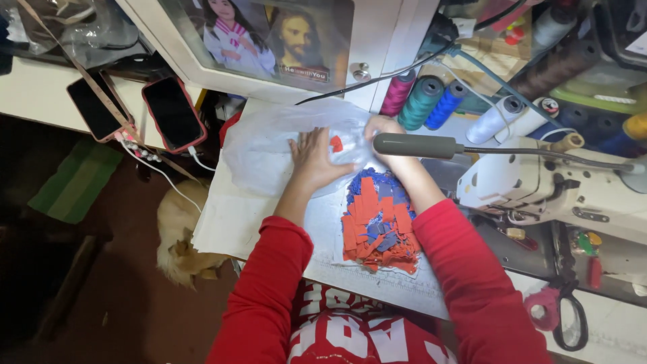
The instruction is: Trimming and sorting small pre-cut fabric pieces on a sewing table
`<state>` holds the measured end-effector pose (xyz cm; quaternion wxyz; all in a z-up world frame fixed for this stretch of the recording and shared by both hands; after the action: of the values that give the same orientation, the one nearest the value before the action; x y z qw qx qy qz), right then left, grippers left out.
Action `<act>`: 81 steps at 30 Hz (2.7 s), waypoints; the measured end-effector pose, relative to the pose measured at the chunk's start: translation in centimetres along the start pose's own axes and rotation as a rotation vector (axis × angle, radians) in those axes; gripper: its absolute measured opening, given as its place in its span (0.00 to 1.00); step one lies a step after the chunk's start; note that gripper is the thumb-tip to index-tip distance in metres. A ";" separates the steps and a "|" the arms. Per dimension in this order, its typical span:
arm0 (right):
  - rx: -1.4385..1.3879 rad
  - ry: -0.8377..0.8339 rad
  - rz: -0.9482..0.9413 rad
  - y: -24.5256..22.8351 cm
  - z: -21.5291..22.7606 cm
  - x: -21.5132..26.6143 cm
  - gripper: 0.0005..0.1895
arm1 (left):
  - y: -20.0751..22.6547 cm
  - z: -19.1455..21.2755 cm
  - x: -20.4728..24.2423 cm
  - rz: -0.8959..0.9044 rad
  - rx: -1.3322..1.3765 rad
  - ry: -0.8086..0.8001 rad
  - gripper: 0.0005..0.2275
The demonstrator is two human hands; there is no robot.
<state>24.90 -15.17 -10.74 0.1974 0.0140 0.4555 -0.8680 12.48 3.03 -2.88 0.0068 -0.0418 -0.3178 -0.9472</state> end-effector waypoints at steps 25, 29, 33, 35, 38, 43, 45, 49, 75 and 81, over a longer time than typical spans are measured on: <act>0.553 -0.189 0.401 -11.3 -3.9 2.4 0.08 | -3.8 1.3 -0.1 -0.026 -0.031 0.114 0.12; 0.447 -0.087 0.467 -14.7 -0.6 3.1 0.04 | -3.8 1.6 -0.3 -0.021 -0.087 0.169 0.04; 0.334 -0.343 0.328 -14.8 -1.4 5.6 0.03 | -3.5 2.6 -0.1 -0.002 -0.206 0.159 0.11; 0.352 -0.372 0.313 -15.0 -1.1 6.8 0.04 | -4.0 2.5 0.2 -0.010 -0.169 0.151 0.11; 0.399 -0.421 0.307 -15.6 -1.1 7.9 0.08 | -5.2 1.6 0.1 -0.021 -0.118 0.129 0.13; 0.544 -0.417 0.330 -16.4 -1.7 8.4 0.13 | -5.0 2.1 0.3 -0.022 -0.110 0.112 0.15; 0.599 -0.423 0.297 -15.1 -2.5 8.0 0.12 | -5.0 2.2 0.1 -0.020 -0.127 0.135 0.13; 0.583 -0.448 0.219 -13.3 -2.8 6.4 0.13 | -5.5 1.5 -0.6 -0.021 -0.139 0.159 0.09; 0.091 -0.150 0.032 -9.7 9.3 18.6 0.19 | 6.0 -2.4 4.8 -0.617 0.046 -0.134 0.05; -0.006 -0.064 -0.102 -8.6 10.7 19.4 0.12 | 2.1 -2.4 2.7 -0.357 -0.265 0.043 0.10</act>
<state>5.68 -25.78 -1.69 0.1677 -0.0377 0.4517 -0.8755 9.65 -0.05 -3.33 -0.1597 0.0348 -0.1926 -0.9676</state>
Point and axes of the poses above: each hand's wrist, its own x-axis away from the middle knuckle, its own z-axis out of the back of the hand, y = z × x, the point moved 6 cm from there along -x, towards the middle knuckle, and after that the axes turned 6 degrees about -x, right-handed, at the moved point
